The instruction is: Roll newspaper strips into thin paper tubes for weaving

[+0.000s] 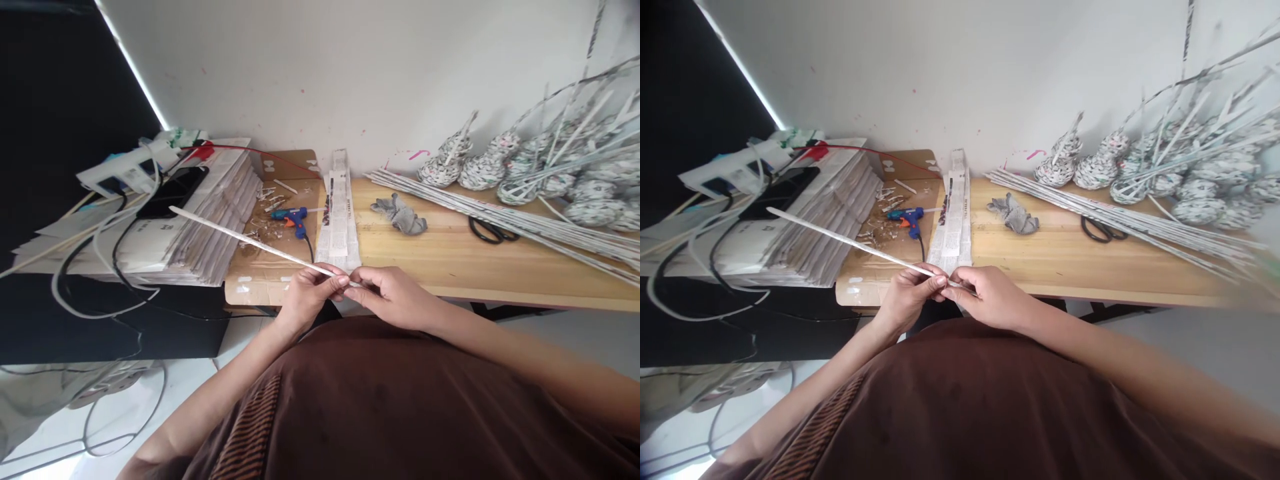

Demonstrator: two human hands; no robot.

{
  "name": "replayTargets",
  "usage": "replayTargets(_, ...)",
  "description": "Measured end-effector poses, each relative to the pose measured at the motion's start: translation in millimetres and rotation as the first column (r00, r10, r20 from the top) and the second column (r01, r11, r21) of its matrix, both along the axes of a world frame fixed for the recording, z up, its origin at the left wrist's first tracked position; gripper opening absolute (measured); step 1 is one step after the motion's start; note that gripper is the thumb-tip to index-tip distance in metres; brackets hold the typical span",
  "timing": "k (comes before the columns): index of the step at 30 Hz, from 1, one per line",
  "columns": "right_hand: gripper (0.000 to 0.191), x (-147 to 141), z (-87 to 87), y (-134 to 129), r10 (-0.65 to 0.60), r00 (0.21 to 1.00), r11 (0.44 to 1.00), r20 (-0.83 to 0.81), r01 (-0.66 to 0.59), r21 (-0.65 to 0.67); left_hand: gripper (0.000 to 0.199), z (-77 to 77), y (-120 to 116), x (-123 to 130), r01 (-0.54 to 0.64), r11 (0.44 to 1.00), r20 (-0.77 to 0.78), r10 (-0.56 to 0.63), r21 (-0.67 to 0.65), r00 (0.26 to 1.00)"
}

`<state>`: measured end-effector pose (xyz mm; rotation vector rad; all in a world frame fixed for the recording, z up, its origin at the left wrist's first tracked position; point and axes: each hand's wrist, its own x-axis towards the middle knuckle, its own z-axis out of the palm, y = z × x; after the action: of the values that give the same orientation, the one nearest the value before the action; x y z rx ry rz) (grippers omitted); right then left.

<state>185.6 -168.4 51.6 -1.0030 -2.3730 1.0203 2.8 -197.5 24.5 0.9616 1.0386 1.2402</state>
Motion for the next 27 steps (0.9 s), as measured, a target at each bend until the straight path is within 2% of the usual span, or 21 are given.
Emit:
replayTargets(3,0.03,0.9,-1.6,0.1,-0.02,0.998,0.974,0.059,0.006,0.228,0.023,2.1,-0.3,-3.2,-0.052,0.999,0.03,0.052,0.007,0.998)
replayTargets(4,0.03,2.2,-2.1,0.7,-0.031,0.997,0.964,0.067,0.012,0.267,0.023,2.9,-0.6,-5.2,-0.068,0.998,0.037,0.068,0.007,0.997)
replayTargets(5,0.031,3.9,-2.4,1.7,-0.031,0.997,0.969,0.066,0.014,0.248,0.023,3.5,-1.0,-7.3,-0.079,0.997,0.044,0.079,0.008,0.996)
replayTargets(6,0.033,5.9,-2.4,2.9,-0.01,0.998,0.988,0.054,0.002,0.157,0.024,3.9,-1.3,-9.3,-0.083,0.997,0.049,0.082,0.009,0.995)
replayTargets(7,0.037,7.8,-2.0,4.2,0.032,0.999,0.999,0.031,-0.032,-0.003,0.024,4.0,-1.6,-10.9,-0.081,0.997,0.055,0.08,0.011,0.995)
replayTargets(8,0.041,9.5,-1.3,5.6,0.081,0.997,0.977,-0.006,-0.081,-0.195,0.025,3.8,-1.8,-12.0,-0.079,0.997,0.062,0.078,0.012,0.995)
replayTargets(9,0.044,10.7,-0.3,6.9,0.122,0.991,0.92,-0.05,-0.132,-0.368,0.025,3.4,-1.8,-12.5,-0.079,0.997,0.068,0.077,0.016,0.995)
replayTargets(10,0.046,11.2,0.8,8.1,0.149,0.985,0.855,-0.091,-0.175,-0.488,0.024,2.9,-1.8,-12.3,-0.073,0.997,0.07,0.071,0.021,0.995)
replayTargets(11,0.047,10.9,1.8,9.1,0.161,0.98,0.812,-0.12,-0.201,-0.547,0.024,2.3,-1.6,-11.7,-0.057,0.998,0.068,0.055,0.028,0.996)
replayTargets(14,0.045,7.0,1.7,10.8,0.129,0.972,0.792,-0.197,-0.221,-0.569,0.021,1.0,-1.2,-9.1,0.016,0.998,0.074,-0.02,0.053,0.997)
replayTargets(15,0.044,5.4,0.1,11.1,0.112,0.962,0.764,-0.249,-0.243,-0.598,0.02,0.8,-1.2,-8.7,0.036,0.997,0.081,-0.041,0.068,0.996)
replayTargets(16,0.043,4.2,-2.1,11.3,0.092,0.946,0.712,-0.311,-0.281,-0.643,0.019,0.6,-1.2,-8.8,0.05,0.995,0.09,-0.058,0.085,0.994)
replayTargets(19,0.037,3.1,-8.3,11.3,0.037,0.889,0.507,-0.457,-0.411,-0.758,0.015,-0.3,-1.5,-10.6,0.08,0.989,0.104,-0.093,0.123,0.99)
replayTargets(20,0.038,3.0,-8.7,10.9,0.035,0.886,0.48,-0.463,-0.421,-0.77,0.015,-0.9,-1.4,-11.4,0.087,0.989,0.112,-0.101,0.123,0.989)
replayTargets(21,0.038,2.8,-7.8,10.2,0.051,0.895,0.495,-0.444,-0.409,-0.766,0.014,-1.5,-1.2,-12.0,0.089,0.989,0.122,-0.103,0.117,0.987)
replayTargets(22,0.039,2.4,-5.5,9.3,0.076,0.912,0.558,-0.402,-0.373,-0.741,0.014,-2.0,-0.9,-12.4,0.088,0.99,0.133,-0.102,0.108,0.986)
replayTargets(24,0.04,0.7,1.1,7.3,0.104,0.957,0.764,-0.272,-0.252,-0.595,0.013,-2.5,-0.3,-12.5,0.082,0.992,0.139,-0.095,0.094,0.986)
replayTargets(25,0.04,-0.3,4.2,6.6,0.097,0.973,0.849,-0.208,-0.19,-0.492,0.013,-2.4,-0.1,-12.3,0.079,0.993,0.132,-0.091,0.092,0.987)
replayTargets(26,0.039,-1.0,6.4,6.1,0.085,0.983,0.899,-0.164,-0.146,-0.412,0.013,-2.0,-0.1,-12.2,0.073,0.993,0.124,-0.084,0.093,0.989)
replayTargets(27,0.04,-1.3,7.1,6.1,0.078,0.986,0.915,-0.149,-0.13,-0.382,0.013,-1.4,-0.3,-12.2,0.065,0.994,0.114,-0.075,0.093,0.991)
